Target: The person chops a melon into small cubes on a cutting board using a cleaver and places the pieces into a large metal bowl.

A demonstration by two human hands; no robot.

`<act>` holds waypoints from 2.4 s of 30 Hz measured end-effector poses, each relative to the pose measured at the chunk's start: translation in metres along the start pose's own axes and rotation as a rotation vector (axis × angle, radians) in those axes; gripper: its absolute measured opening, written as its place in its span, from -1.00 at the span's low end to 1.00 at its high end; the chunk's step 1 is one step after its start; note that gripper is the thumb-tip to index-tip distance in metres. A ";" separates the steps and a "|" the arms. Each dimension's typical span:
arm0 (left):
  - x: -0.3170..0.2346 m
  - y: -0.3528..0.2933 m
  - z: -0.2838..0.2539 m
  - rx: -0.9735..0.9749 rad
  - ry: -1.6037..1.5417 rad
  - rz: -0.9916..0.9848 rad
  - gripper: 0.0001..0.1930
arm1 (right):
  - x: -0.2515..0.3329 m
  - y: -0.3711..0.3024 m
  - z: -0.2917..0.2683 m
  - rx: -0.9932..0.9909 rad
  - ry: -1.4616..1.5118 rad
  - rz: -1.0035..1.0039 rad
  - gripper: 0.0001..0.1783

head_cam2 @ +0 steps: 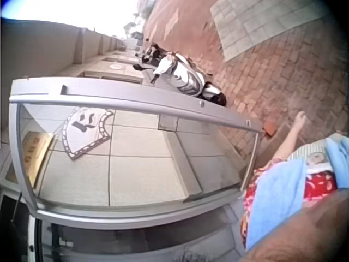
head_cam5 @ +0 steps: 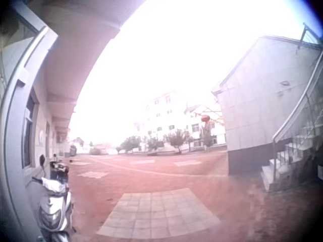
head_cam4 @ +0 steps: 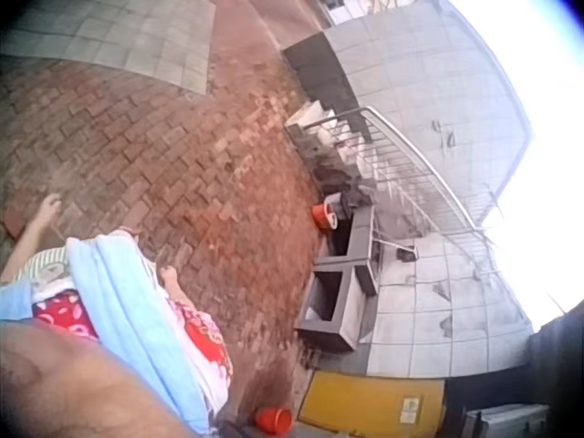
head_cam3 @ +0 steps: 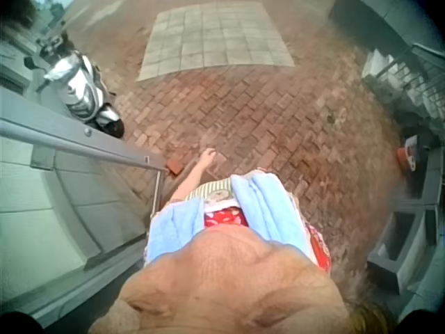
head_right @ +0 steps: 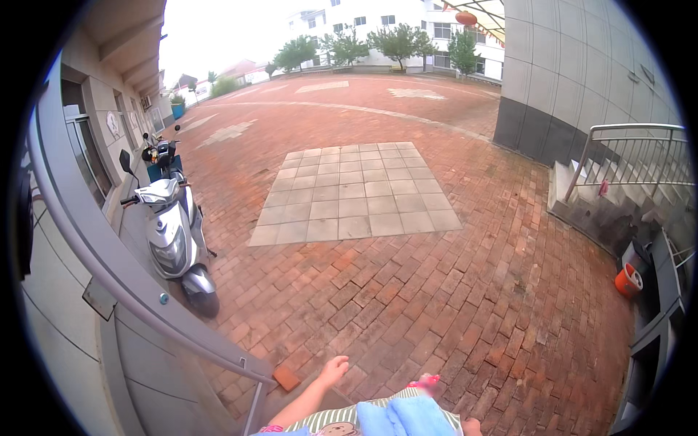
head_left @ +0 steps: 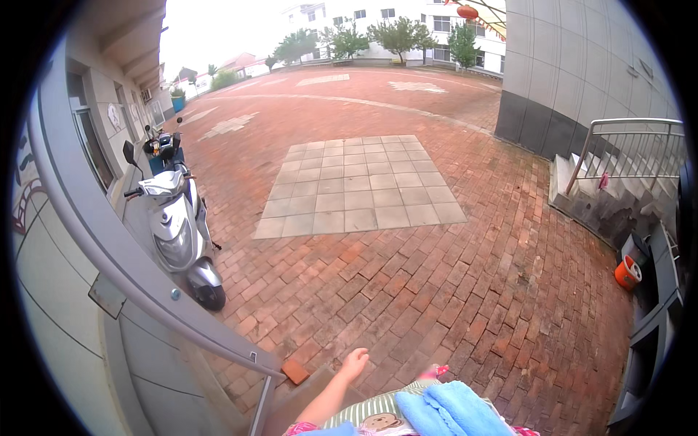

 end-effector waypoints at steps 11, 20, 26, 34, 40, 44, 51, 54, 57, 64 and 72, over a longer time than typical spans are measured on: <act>0.158 -0.123 -0.023 -0.618 -0.027 -0.776 -0.79 | 0.235 0.208 -0.089 0.414 -0.350 -0.371 -0.64; 0.114 -0.165 0.123 -0.715 -0.758 -0.857 -0.83 | 0.452 0.402 -0.127 0.364 -0.152 -0.454 -0.71; -0.011 -0.102 0.162 -0.510 -0.358 -0.519 -0.57 | 0.461 0.350 -0.025 0.705 -0.211 -0.512 -0.65; 0.024 -0.270 0.202 -0.723 -1.026 -0.376 -0.57 | 0.406 0.060 0.063 1.305 -0.786 -0.694 -0.53; -0.216 -0.554 0.130 -0.812 -0.682 0.728 -0.25 | 0.375 -0.314 -0.032 2.368 -0.551 -0.531 -0.27; -0.291 -0.651 0.182 -0.767 -0.087 0.901 -0.39 | 0.328 -0.486 -0.144 3.250 -0.642 -0.943 -0.17; -0.247 -0.792 0.246 -1.571 -0.123 0.945 -0.80 | 0.254 -0.604 -0.104 3.236 -0.488 -0.675 -0.70; -0.191 -0.830 0.231 -1.737 -0.206 1.115 -0.81 | 0.247 -0.665 -0.102 3.298 -0.427 -0.680 -0.84; -0.157 -0.830 0.191 -1.709 -0.515 0.601 -0.85 | 0.165 -0.682 0.006 2.999 -1.395 -1.070 -0.62; 0.057 -0.839 0.124 -1.767 -1.049 -0.226 -0.64 | 0.141 -0.711 0.205 1.705 -1.846 -2.581 -0.56; 0.146 -0.906 -0.001 -1.543 -0.714 -0.640 -0.52 | 0.163 -0.832 0.299 1.503 -1.639 -2.639 -0.55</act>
Point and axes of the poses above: each hand's wrist, its own y-axis towards the middle knuckle, its own z-axis out of the palm, x = y × z, the point moved 10 cm from there along y, towards the middle knuckle, and after that the axes turned 7 degrees about -z, right-handed, at the moved point
